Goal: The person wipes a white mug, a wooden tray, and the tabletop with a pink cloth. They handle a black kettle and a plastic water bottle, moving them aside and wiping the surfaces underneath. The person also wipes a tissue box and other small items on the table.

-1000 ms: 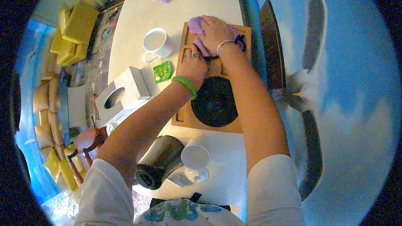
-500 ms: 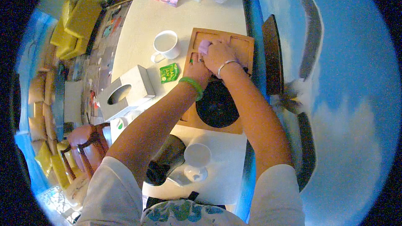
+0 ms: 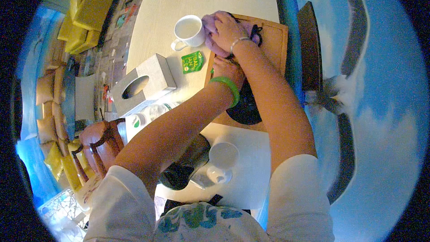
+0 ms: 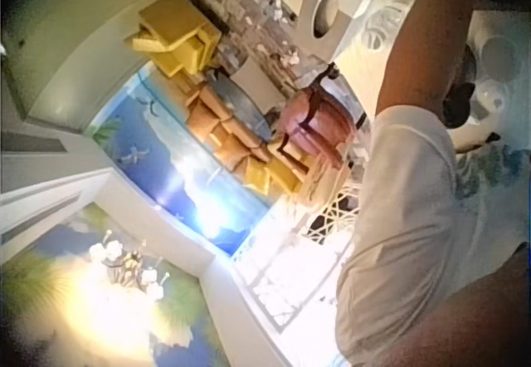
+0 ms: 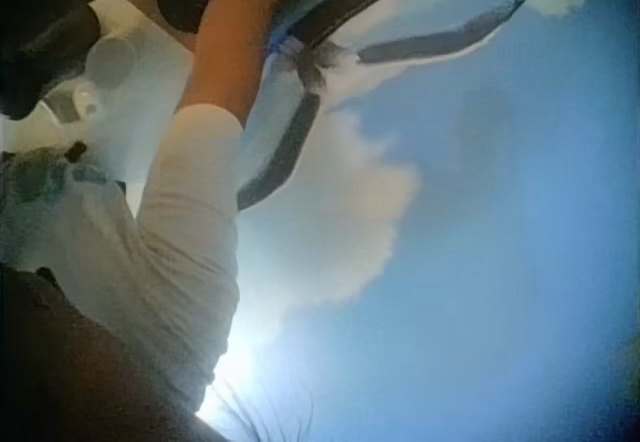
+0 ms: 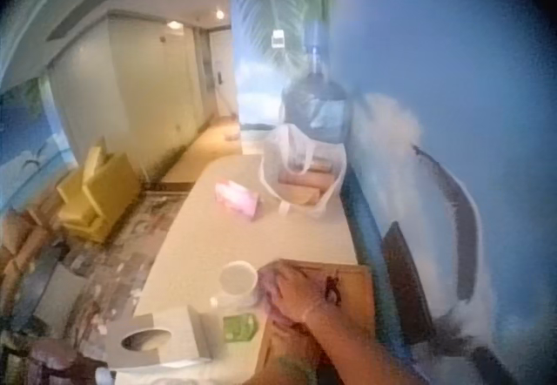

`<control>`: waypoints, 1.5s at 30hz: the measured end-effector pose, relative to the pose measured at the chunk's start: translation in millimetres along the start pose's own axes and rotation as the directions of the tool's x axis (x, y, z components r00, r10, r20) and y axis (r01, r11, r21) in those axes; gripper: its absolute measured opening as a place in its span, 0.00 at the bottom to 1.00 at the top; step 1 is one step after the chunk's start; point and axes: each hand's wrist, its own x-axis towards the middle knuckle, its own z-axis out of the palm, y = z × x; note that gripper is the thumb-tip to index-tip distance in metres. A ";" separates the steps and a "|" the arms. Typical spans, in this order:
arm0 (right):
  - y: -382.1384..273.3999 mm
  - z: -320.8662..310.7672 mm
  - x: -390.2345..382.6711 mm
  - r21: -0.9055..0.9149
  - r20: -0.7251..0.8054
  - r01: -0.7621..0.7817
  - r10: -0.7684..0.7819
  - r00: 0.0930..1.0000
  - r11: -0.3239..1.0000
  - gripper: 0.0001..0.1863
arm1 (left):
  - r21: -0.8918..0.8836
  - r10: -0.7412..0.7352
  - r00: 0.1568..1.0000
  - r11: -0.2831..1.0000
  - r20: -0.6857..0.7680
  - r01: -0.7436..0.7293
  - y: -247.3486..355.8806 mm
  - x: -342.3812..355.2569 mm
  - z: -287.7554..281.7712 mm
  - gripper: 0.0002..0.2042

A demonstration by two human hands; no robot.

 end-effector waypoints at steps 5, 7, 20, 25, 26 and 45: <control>-33.8 -46.9 -31.8 -0.087 0.288 -0.138 0.157 0.945 0.987 0.20 | -0.001 0.026 0.999 1.000 -0.046 -0.026 -9.2 4.3 12.4 0.27; -44.1 -68.4 -42.8 -0.220 0.315 -0.307 0.365 0.876 0.926 0.21 | 0.160 0.009 0.999 0.987 -0.033 -0.003 -8.1 2.6 17.6 0.27; -27.7 -33.8 -74.6 -0.024 0.089 -0.063 0.065 0.994 0.998 0.23 | 0.187 0.115 0.991 0.977 -0.066 -0.100 -49.3 -6.8 6.0 0.16; -42.5 -59.7 -82.4 -0.197 0.355 -0.065 0.133 0.925 0.978 0.17 | 0.448 0.332 0.943 0.848 -0.032 -0.284 -56.5 -13.3 6.7 0.15; -36.5 -61.9 -79.3 -0.204 0.374 -0.218 0.281 0.884 0.954 0.17 | 0.418 0.362 0.929 0.858 -0.080 -0.298 -59.9 -6.9 15.3 0.14; -8.5 -58.0 -70.2 0.125 -0.124 -0.461 0.475 0.871 0.879 0.22 | 0.361 0.260 0.963 0.906 -0.064 -0.221 -47.4 -17.3 -2.6 0.13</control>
